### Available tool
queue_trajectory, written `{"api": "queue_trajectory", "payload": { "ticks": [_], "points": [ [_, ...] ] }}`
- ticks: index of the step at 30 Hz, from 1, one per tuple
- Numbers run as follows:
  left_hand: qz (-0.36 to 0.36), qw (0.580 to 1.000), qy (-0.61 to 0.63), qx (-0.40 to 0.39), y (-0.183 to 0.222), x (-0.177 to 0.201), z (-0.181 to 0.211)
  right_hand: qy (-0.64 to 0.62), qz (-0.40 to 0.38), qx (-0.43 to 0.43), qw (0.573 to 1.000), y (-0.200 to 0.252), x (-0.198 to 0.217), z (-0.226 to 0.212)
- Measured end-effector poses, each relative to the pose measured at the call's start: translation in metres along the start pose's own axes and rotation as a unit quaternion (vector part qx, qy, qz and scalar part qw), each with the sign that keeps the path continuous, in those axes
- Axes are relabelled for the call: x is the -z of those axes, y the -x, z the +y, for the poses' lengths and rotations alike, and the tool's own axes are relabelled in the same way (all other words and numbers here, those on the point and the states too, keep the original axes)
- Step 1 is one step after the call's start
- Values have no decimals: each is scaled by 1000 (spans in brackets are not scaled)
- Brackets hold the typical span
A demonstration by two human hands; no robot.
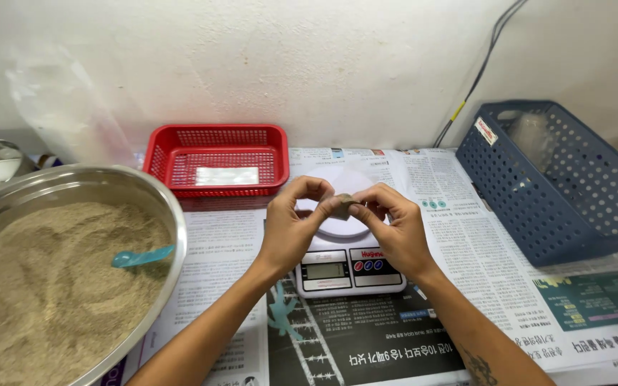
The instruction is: The person takes a small plastic bag from a basket and places it on a digital scale. They scoop granulated material from a large metal bowl using a blue measuring spoon and fill the bag until it reaches the desired weight, then seal the bag and place it into a storage basket.
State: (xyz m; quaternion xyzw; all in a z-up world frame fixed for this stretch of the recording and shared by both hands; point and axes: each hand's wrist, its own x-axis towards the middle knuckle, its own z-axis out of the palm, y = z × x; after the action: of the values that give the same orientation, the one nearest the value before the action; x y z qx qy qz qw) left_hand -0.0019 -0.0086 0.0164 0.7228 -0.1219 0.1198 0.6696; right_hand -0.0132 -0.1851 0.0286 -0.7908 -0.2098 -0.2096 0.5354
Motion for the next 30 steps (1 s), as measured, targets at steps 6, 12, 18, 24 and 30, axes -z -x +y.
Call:
{"api": "queue_trajectory", "payload": {
  "ticks": [6, 12, 18, 24, 30],
  "points": [
    [12, 993, 109, 34, 44, 31, 3, -26, -75, 39, 996, 3, -32, -34],
    [208, 973, -21, -99, 89, 95, 54, -1, -185, 118, 976, -21, -72, -75],
    [275, 903, -281, -171, 89, 225, 87, 145, -310, 327, 881, -46, -134, -114],
    [364, 844, -353, -174, 91, 268, 64, 337, -359, 411, 767, -59, -195, -83],
    [269, 895, -325, -145, 85, 270, 51, 426, -277, 528, 680, -63, -215, -74]
  ]
}}
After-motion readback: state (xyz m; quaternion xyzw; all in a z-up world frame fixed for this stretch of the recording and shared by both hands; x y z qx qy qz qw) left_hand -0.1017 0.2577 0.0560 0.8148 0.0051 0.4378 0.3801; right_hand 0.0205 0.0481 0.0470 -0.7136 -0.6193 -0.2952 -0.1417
